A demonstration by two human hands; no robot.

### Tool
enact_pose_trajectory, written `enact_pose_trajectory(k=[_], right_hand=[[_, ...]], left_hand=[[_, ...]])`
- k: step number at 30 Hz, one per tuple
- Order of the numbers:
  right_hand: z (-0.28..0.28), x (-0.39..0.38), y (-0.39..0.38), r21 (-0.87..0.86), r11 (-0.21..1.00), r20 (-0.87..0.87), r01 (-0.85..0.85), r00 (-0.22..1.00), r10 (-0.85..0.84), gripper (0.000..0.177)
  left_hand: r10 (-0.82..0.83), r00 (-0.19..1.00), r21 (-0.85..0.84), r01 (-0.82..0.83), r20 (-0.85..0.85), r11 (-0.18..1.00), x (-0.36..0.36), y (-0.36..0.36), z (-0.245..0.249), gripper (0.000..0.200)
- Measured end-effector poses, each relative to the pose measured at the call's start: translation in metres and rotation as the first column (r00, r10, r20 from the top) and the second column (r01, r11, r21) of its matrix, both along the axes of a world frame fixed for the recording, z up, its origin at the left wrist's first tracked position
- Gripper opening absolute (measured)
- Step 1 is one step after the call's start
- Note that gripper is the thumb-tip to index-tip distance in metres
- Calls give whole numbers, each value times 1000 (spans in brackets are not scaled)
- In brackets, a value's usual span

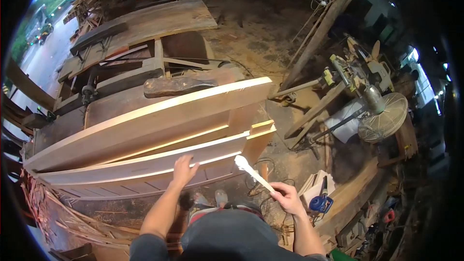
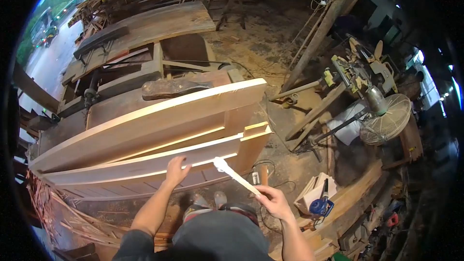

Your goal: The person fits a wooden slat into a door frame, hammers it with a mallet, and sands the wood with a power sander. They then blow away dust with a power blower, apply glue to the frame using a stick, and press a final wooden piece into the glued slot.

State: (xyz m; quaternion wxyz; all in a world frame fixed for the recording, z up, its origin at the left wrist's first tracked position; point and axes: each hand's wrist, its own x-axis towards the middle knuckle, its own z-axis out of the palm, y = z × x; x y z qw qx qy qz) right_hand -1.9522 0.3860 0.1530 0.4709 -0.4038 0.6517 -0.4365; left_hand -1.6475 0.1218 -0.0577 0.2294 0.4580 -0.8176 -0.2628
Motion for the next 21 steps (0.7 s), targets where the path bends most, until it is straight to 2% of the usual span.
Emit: enact_pose_trajectory(k=[1, 2, 3, 4, 6, 7, 8, 9, 11, 12, 14, 15, 18, 19, 21], right_hand=[[-4, -7, 11, 4, 999, 34, 45, 998, -46, 32], [-6, -16, 19, 14, 996, 74, 90, 993, -90, 31], [-3, -25, 24, 36, 994, 45, 100, 994, -101, 28], [4, -33, 28, 62, 993, 21, 100, 995, -101, 28], [9, -56, 29, 56, 995, 5, 82, 997, -83, 30], [16, -66, 28, 123, 987, -32, 102, 995, -98, 33], [15, -83, 26, 81, 996, -190, 48, 981, -32, 34], [17, -98, 21, 82, 996, -202, 42, 979, -25, 33], [25, -135, 3, 141, 990, -250, 15, 968, 21, 31], [19, -157, -5, 115, 993, -309, -10, 950, 45, 29], [12, -203, -29, 27, 986, -464, -163, 872, 157, 26], [10, -224, -42, 89, 975, -469, -204, 855, 222, 24], [-9, -274, -77, 156, 924, -542, -349, 752, 375, 26], [-12, -281, -89, 186, 914, -516, -360, 756, 403, 30], [-25, -300, -104, 216, 862, -528, -458, 688, 498, 32]], left_hand=[[-57, 998, -61, 60, 37, 996, -21, -11, -4, 50], [-110, 988, 4, 110, 106, 994, -42, -22, 11, 61], [-81, 977, -82, 99, 199, 992, -60, -29, 3, 70], [-56, 954, -23, 66, 294, 998, -77, -34, 6, 80], [-34, 911, -50, 60, 410, 997, -101, -44, -7, 70], [-54, 880, 83, 17, 472, 996, -110, -54, -10, 62], [-85, 843, 217, -38, 531, 975, -117, -58, -6, 56], [-18, 864, 49, -8, 504, 999, -114, -52, -14, 50], [-50, 845, 118, -16, 532, 993, -119, -48, -11, 54], [-80, 819, 159, -14, 568, 987, -124, -43, 5, 55], [-116, 819, 132, 50, 562, 990, -135, -28, 11, 58], [-115, 824, 95, 74, 555, 993, -140, -19, 14, 55], [-142, 775, 270, -38, 616, 962, -147, 5, 5, 49], [-158, 718, 289, -63, 677, 955, -148, 11, 5, 43], [-172, 733, 305, -51, 658, 951, -147, 22, 3, 41]])
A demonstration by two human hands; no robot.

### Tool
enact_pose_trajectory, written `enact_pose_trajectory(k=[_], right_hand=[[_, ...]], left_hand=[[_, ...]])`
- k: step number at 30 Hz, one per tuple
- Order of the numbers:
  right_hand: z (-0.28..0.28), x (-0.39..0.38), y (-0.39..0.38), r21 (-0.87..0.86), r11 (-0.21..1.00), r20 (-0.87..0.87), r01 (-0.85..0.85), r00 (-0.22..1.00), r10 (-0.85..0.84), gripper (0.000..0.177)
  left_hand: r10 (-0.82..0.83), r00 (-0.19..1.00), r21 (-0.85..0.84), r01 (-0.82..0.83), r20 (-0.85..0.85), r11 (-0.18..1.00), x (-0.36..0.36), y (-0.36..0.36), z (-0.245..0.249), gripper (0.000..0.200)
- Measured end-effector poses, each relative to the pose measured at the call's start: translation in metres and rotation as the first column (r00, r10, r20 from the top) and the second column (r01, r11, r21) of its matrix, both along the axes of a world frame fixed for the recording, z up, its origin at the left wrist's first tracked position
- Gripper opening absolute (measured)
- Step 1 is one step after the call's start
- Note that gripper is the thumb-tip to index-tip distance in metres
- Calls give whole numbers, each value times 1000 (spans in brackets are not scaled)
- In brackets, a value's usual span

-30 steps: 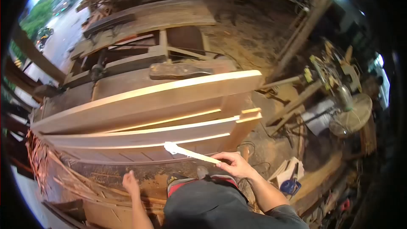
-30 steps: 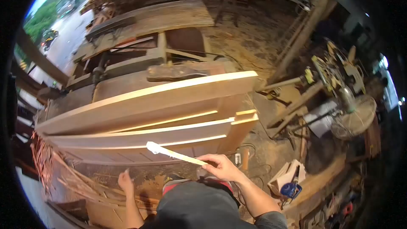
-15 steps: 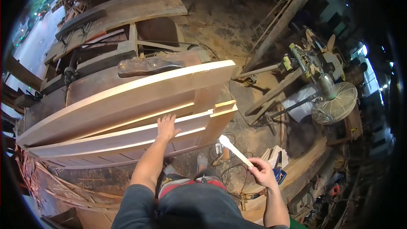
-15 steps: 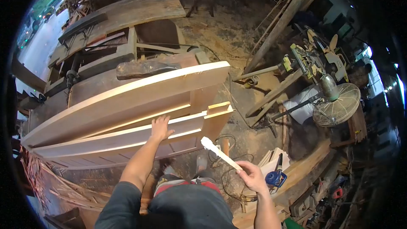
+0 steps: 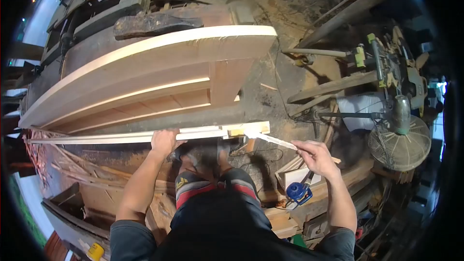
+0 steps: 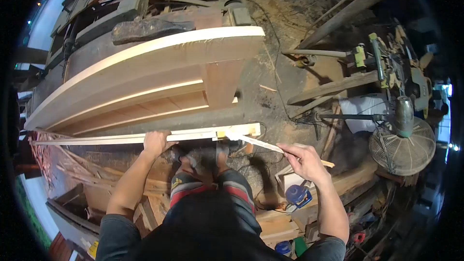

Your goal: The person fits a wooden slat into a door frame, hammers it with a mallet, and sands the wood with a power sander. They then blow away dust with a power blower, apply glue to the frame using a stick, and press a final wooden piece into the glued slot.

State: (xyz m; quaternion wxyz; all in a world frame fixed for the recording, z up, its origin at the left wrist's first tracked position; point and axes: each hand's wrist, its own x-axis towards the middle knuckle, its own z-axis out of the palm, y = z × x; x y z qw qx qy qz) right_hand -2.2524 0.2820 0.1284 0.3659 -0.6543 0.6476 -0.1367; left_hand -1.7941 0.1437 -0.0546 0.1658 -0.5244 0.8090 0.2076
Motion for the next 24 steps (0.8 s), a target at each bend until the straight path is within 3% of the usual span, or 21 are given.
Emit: enact_pose_trajectory(k=[5, 17, 24], right_hand=[[-28, -26, -30, 39, 988, 2, -150, 989, 150, 34], [-123, -34, -53, 191, 927, 108, -322, 946, 306, 38], [-126, -25, -70, 251, 882, 104, -399, 917, 385, 40]], left_hand=[[-16, 994, -52, 10, -108, 999, 16, 33, -17, 37], [-115, 970, -219, 67, -214, 973, 20, 56, -25, 54], [-121, 971, -202, 79, -206, 976, 16, 52, -22, 58]])
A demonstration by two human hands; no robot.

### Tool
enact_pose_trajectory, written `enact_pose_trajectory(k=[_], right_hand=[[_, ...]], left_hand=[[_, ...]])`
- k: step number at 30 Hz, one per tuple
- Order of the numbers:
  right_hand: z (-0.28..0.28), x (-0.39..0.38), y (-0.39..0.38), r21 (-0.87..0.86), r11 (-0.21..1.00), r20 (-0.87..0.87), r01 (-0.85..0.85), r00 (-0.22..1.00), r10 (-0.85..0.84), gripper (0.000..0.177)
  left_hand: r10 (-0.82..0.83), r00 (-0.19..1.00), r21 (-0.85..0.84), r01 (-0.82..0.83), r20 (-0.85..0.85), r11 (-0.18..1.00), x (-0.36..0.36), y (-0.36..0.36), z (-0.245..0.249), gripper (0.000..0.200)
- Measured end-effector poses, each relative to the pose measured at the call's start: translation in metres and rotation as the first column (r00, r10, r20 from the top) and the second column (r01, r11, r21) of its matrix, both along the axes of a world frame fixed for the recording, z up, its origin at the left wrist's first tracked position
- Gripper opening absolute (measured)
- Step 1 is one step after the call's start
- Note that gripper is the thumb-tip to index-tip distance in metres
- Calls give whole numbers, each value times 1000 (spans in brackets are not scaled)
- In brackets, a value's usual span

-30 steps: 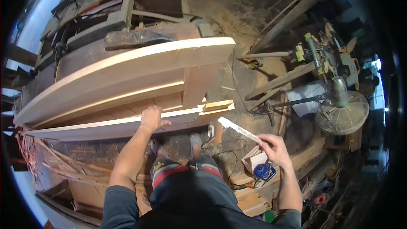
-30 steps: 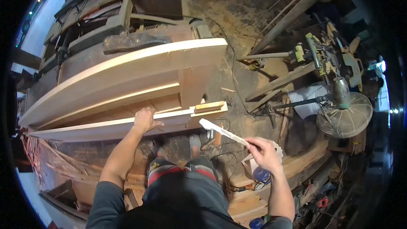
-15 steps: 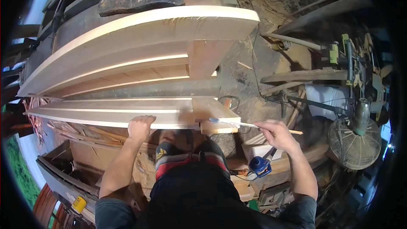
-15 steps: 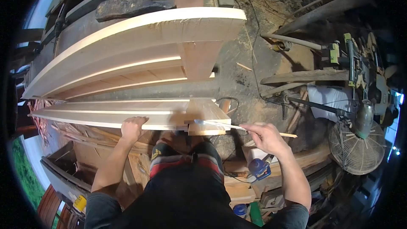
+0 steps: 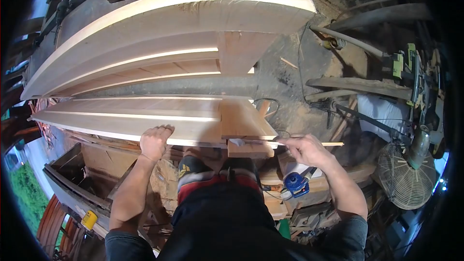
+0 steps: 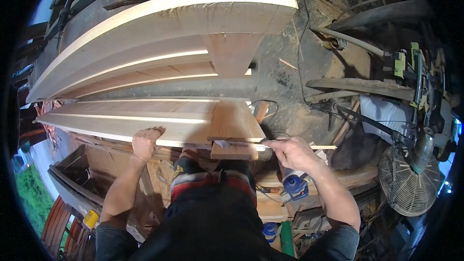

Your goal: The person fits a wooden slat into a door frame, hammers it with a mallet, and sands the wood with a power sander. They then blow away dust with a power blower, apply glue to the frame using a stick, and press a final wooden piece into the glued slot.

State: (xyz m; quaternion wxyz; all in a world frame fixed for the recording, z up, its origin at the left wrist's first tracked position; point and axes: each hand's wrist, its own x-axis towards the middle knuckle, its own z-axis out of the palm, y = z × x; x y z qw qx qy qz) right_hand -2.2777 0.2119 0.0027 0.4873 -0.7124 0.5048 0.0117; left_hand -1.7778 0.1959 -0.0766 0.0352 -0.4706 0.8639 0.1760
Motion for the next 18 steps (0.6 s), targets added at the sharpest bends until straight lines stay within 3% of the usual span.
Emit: enact_pose_trajectory(k=[6, 9, 10, 13, 18], right_hand=[[32, 2, -10, 14, 1000, 62, -23, 998, 22, 40], [19, -20, 3, 29, 994, 58, 109, 992, -111, 38], [16, -30, 1, 45, 992, -28, 118, 993, -116, 36], [4, -44, 14, 11, 998, -112, 65, 992, -63, 37], [43, -37, 5, 17, 999, -50, 34, 998, -34, 37]], left_hand=[[5, 1000, 6, -5, 18, 1000, -1, 0, -1, 62], [15, 1000, 6, -15, 24, 1000, -2, 1, 0, 62], [11, 1000, 2, -11, 17, 1000, -1, 1, -1, 62], [14, 1000, 0, -14, -2, 1000, 1, 2, -5, 62], [30, 1000, 29, -30, 0, 999, 0, 3, -2, 61]])
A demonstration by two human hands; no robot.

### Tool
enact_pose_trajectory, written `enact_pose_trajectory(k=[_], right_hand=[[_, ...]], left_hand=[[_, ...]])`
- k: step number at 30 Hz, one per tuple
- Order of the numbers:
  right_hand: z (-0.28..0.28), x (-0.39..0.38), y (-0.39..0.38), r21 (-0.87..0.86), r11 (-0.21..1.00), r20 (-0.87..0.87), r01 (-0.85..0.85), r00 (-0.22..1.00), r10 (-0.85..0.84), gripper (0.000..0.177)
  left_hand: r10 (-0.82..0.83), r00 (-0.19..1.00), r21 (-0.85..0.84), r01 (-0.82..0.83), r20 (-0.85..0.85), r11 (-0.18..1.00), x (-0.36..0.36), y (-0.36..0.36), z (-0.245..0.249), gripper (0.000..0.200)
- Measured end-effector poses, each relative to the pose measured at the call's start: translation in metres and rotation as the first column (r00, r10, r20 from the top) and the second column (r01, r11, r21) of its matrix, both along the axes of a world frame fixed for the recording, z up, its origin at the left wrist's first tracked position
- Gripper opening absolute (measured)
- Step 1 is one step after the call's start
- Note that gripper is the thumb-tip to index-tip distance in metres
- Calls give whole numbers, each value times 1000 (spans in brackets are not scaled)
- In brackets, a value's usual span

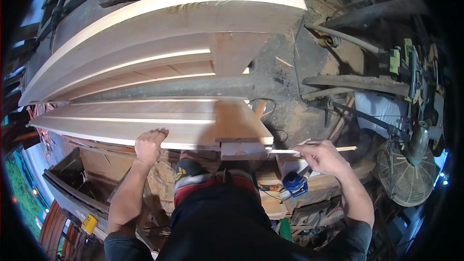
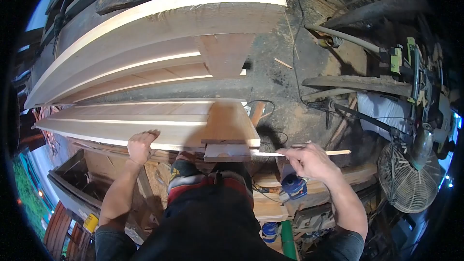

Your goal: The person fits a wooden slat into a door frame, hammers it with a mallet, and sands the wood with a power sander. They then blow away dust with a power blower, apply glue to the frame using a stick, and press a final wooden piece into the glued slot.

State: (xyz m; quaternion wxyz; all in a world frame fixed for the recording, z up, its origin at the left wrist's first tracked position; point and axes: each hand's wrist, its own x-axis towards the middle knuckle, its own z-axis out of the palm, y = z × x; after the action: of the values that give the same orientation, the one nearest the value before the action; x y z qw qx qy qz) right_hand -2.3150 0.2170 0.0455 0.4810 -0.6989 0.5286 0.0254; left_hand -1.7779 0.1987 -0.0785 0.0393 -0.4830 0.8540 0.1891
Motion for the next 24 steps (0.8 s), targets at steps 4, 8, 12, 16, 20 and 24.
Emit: enact_pose_trajectory(k=[4, 8, 12, 16, 20, 24], right_hand=[[-15, -17, 1, 8, 999, -43, 53, 998, -52, 36], [-15, -3, -2, 54, 999, -84, -4, 996, 8, 35], [1, 7, -6, 61, 998, 84, 30, 996, -35, 34], [-9, -5, 0, 95, 993, -37, 67, 997, -63, 33], [5, -3, 5, 161, 982, -48, 98, 995, -91, 34], [12, -2, 38, 188, 933, -1, 305, 951, -311, 33]], left_hand=[[-4, 1000, 0, 4, 13, 1000, 0, 1, 0, 61], [-4, 1000, 9, 4, 17, 1000, 1, 1, -1, 61], [-19, 1000, -11, 19, 4, 1000, 2, 3, -2, 58], [-19, 1000, -27, 19, 5, 999, 5, 6, -6, 58], [-19, 999, -40, 20, 31, 999, 3, 4, -3, 56], [2, 998, -4, -2, 59, 1000, -1, 5, 0, 50]])
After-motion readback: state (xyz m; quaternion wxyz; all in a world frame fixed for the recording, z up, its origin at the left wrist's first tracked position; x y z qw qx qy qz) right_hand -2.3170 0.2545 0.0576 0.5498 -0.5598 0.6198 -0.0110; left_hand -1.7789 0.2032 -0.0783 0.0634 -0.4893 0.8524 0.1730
